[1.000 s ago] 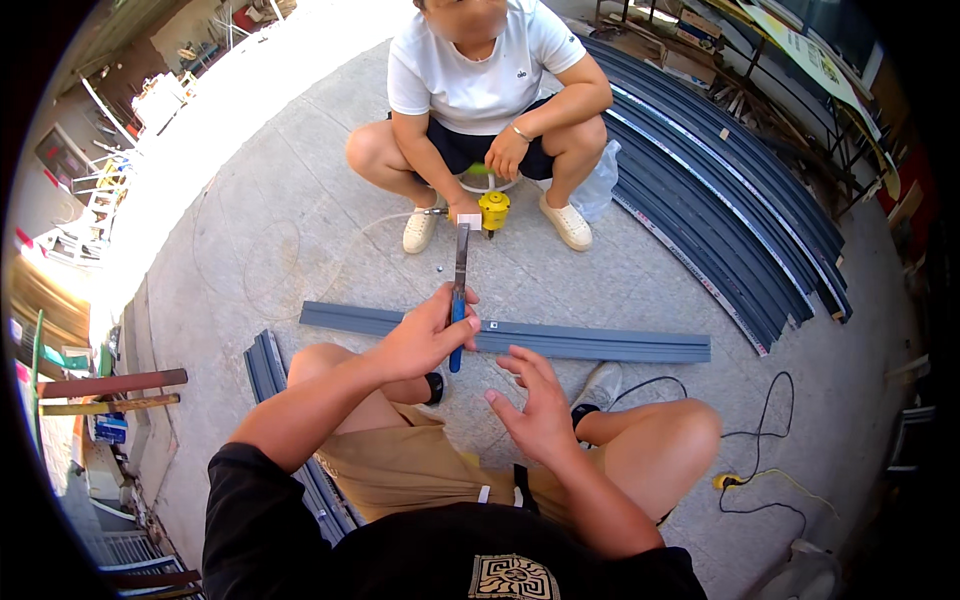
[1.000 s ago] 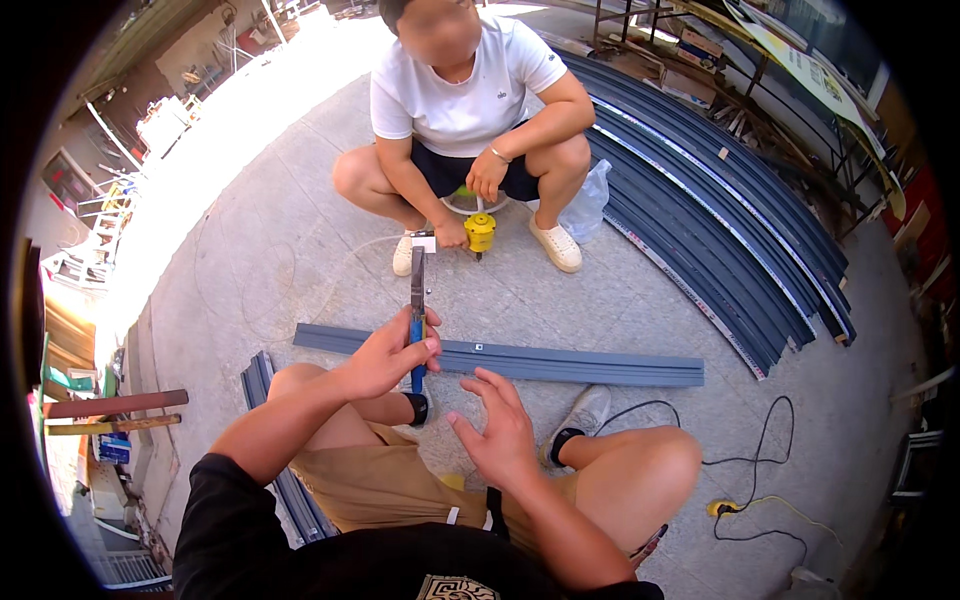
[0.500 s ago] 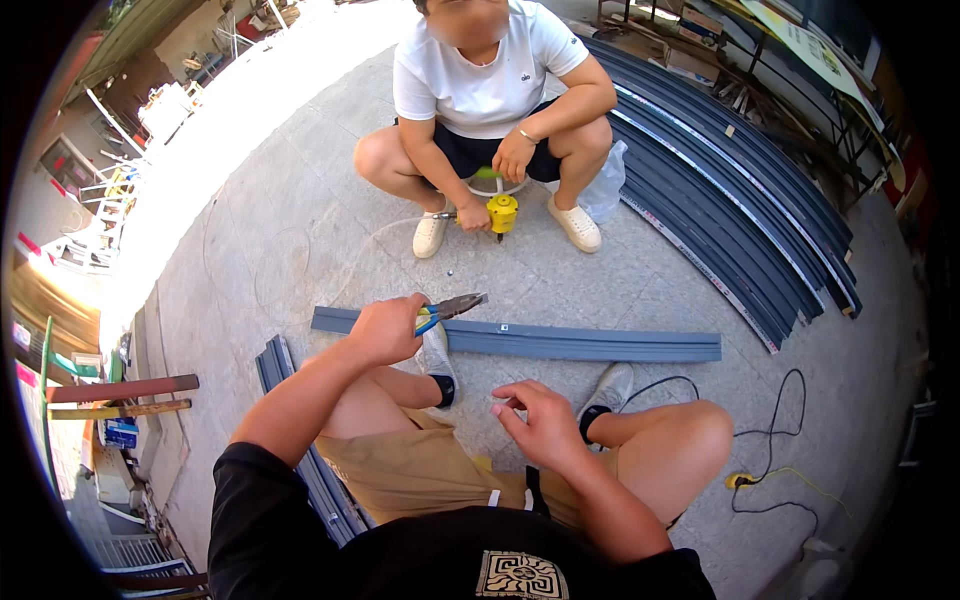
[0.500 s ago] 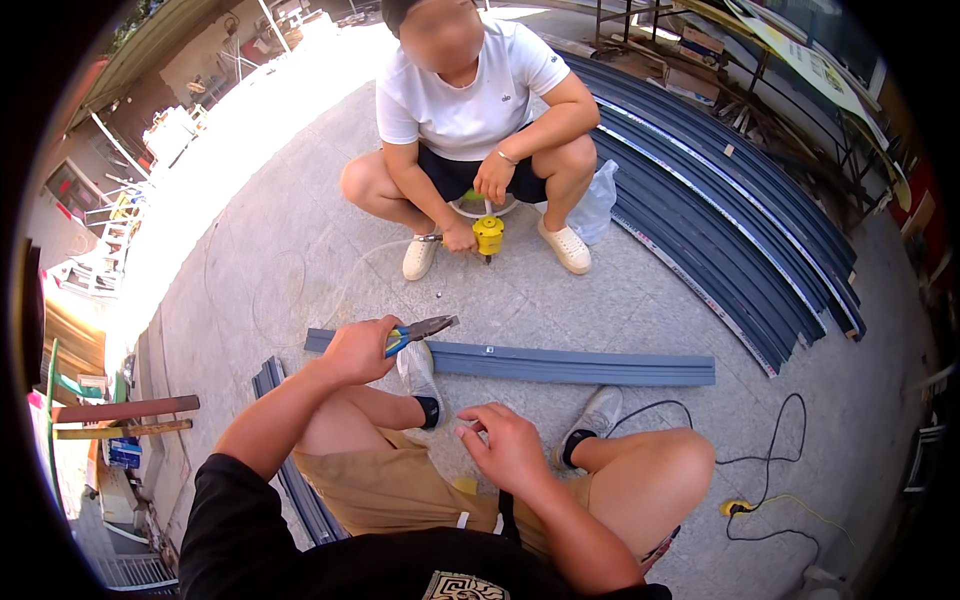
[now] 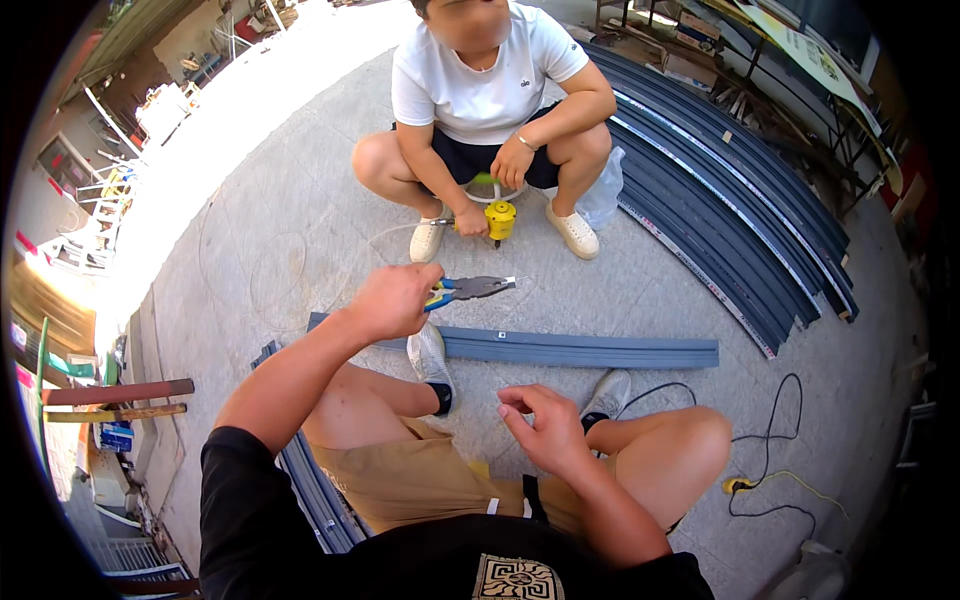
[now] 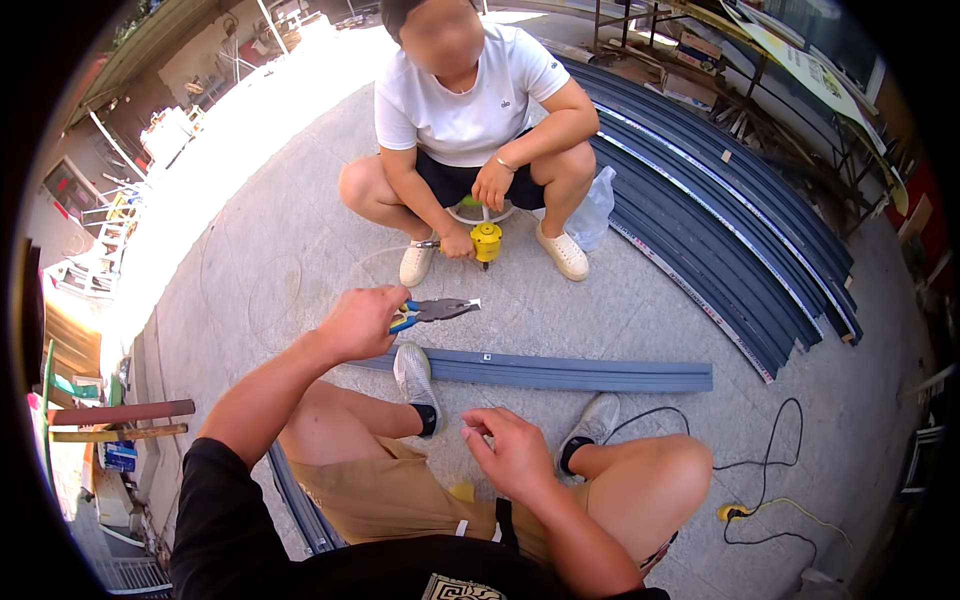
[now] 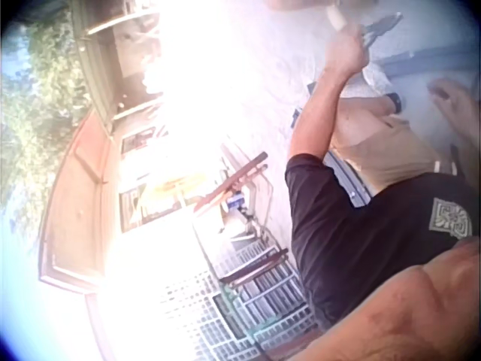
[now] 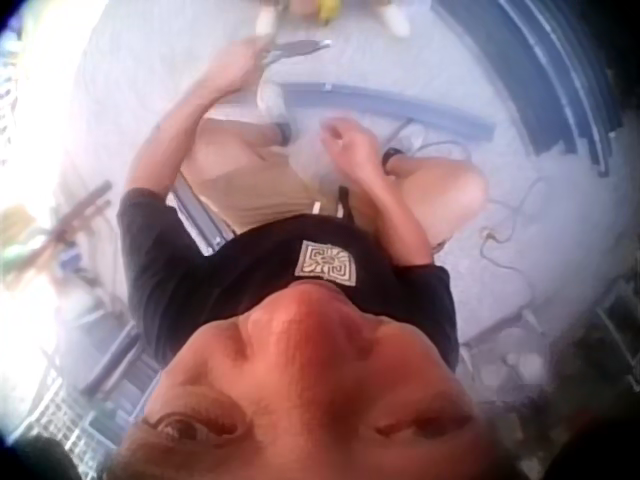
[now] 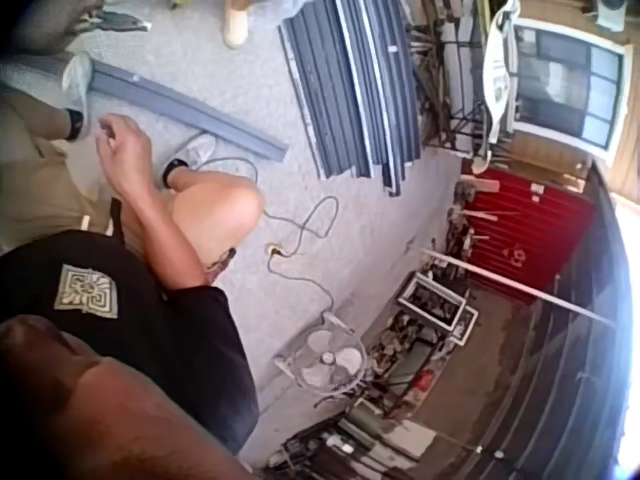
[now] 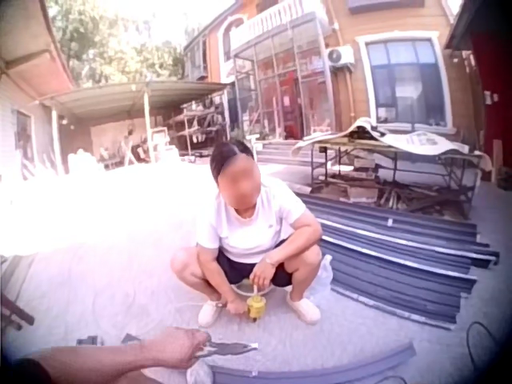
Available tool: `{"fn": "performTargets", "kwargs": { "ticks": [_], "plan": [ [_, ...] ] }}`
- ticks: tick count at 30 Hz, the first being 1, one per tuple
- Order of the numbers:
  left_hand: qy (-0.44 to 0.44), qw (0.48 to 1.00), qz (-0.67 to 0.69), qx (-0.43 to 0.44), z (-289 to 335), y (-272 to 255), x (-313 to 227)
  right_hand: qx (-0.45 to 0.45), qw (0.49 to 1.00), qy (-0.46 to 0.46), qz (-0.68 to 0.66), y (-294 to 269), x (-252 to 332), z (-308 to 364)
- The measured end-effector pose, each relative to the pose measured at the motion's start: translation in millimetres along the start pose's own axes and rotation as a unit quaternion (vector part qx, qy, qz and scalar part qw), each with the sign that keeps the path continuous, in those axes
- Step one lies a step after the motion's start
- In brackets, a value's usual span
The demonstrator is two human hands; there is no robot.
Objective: The person uses a drill and pliers to assemble grey metal slats, drilling holes and inserting small metal fasteners while another person assists by holding the assembly and a pneumatic tool.
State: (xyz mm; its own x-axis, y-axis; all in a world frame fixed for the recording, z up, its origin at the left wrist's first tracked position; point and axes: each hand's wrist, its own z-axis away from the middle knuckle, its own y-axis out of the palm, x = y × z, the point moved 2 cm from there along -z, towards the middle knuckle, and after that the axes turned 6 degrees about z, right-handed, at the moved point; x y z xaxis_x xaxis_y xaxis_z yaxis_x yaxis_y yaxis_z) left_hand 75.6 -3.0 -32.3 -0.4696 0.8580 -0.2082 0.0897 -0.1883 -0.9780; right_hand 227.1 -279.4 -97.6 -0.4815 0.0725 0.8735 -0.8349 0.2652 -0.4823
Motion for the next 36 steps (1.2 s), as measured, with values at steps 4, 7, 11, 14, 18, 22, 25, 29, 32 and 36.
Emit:
{"fn": "performTargets", "kwargs": {
  "ticks": [4,7,11,14,18,22,25,29,32,36],
  "plan": [
    [-0.006,0.986,0.031,-0.162,-90,-98,-10,0.01,1.0,0.006,-0.015,0,2,-3],
    [-0.042,0.958,0.092,-0.267,-147,-158,0,0.019,1.0,0.008,-0.012,4,4,-7],
    [-0.006,0.903,0.289,-0.319,-203,-184,18,0.019,1.0,0.012,-0.012,6,-1,-10],
    [-0.062,0.797,0.569,-0.193,-220,-176,9,0.014,1.0,0.018,-0.012,3,-5,-10],
    [-0.093,0.651,0.743,-0.128,-208,-131,14,0.017,1.0,0.004,-0.007,3,-4,-13],
    [-0.143,0.556,0.819,-0.005,-143,-35,-10,0.023,1.0,-0.006,0.015,3,-6,-9],
    [-0.23,0.451,0.859,0.079,-69,47,-35,0.028,0.999,-0.022,0.029,7,-5,-3],
    [-0.288,0.572,0.719,0.27,25,104,-58,0.064,0.992,-0.084,0.068,-15,15,11],
    [0.048,0.957,0.074,0.277,43,74,-69,0.052,0.981,-0.173,0.068,-91,42,35],
    [0.004,0.982,-0.029,0.186,43,36,-11,-0.404,0.912,0.005,-0.069,-188,-2,114]
  ]
}}
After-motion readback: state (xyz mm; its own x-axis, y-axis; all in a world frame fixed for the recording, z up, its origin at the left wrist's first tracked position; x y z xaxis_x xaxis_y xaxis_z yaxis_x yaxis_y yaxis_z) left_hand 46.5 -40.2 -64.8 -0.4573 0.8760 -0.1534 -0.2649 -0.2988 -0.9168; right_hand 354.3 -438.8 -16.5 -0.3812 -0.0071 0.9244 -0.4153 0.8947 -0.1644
